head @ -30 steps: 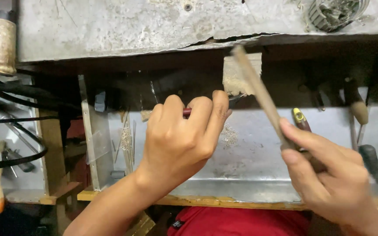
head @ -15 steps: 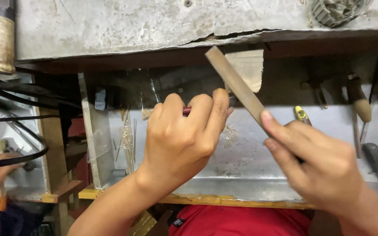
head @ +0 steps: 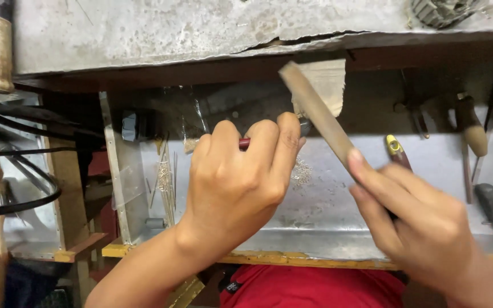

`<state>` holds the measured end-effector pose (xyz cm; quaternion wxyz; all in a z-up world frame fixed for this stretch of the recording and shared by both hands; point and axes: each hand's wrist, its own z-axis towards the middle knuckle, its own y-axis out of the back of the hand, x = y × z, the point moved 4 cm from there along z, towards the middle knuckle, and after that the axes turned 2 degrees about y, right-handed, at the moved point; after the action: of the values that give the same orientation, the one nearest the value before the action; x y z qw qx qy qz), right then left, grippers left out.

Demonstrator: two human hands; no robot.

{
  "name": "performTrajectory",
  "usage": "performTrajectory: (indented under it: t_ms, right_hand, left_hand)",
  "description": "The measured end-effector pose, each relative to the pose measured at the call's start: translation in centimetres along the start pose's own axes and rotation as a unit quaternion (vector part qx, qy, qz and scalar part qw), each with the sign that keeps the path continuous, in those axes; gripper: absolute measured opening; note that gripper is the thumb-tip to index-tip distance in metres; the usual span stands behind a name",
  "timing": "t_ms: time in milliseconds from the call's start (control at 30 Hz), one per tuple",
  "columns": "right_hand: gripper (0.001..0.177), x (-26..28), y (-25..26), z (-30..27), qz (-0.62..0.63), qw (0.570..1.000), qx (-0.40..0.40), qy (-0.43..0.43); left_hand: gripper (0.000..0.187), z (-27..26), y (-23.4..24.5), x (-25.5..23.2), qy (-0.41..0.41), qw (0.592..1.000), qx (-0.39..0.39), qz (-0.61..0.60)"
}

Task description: Filing small metal jewelry components while holding them with pliers at a workbench.

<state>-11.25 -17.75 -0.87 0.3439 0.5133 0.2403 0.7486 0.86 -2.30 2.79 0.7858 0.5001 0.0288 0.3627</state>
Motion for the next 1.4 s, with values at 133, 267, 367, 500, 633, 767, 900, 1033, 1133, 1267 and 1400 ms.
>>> performTrajectory:
  t_ms: [133, 267, 367, 500, 633, 767, 900, 1033, 1133, 1267, 1400]
  right_hand:
    - [0.038, 0.1, 1.2, -0.4, 0.044, 0.998, 0.003, -0.042]
    - [0.049, -1.4, 0.1, -6.1, 0.496, 0.804, -0.082, -0.317]
    - [0.05, -0.4, -0.8, -6.6, 0.549, 0.751, -0.112, -0.349]
    - [0.04, -0.5, -0.3, -2.7, 0.064, 0.989, -0.022, -0.132]
    - [0.039, 0.0, 0.3, 0.1, -0.033, 0.999, 0.012, 0.013]
    - [0.043, -0.8, 0.8, -3.4, 0.195, 0.948, -0.083, -0.236]
    - [0.053, -0.4, -0.1, -7.0, 0.41, 0.819, -0.118, -0.383]
    - [0.04, -1.3, 0.3, -3.7, 0.067, 0.965, -0.036, -0.253]
    - [0.037, -0.8, 0.2, -0.7, -0.101, 0.995, 0.013, -0.009]
    - [0.047, -2.0, 0.5, 1.5, 0.011, 0.995, -0.078, -0.069]
    - [0.024, -3.6, -0.9, 1.7, 0.23, 0.948, -0.092, -0.2]
  left_hand:
    - [0.014, -0.1, -0.2, 0.0, 0.01, 1.0, -0.008, -0.014]
    - [0.024, -0.2, -0.3, 0.1, 0.012, 1.0, -0.019, -0.016]
    - [0.022, 0.0, -0.1, 0.1, 0.009, 1.0, -0.012, -0.011]
    - [0.024, 0.1, 0.3, -0.1, 0.011, 1.0, 0.013, 0.008]
    - [0.028, 0.1, 0.5, -0.1, 0.013, 1.0, 0.011, 0.001]
    - [0.03, 0.1, 0.2, -0.1, 0.013, 1.0, 0.002, 0.006]
    - [0.024, 0.1, 0.3, 0.0, -0.002, 1.0, 0.003, 0.02]
    - [0.02, 0.3, 0.6, -0.3, 0.004, 1.0, 0.002, 0.021]
    - [0.026, 0.2, 0.8, -0.3, 0.02, 1.0, 0.003, 0.02]
    - [0.03, -0.2, 0.5, -0.1, 0.043, 0.998, 0.029, -0.028]
    - [0.023, -0.6, 0.5, -0.1, 0.049, 0.969, 0.072, -0.233]
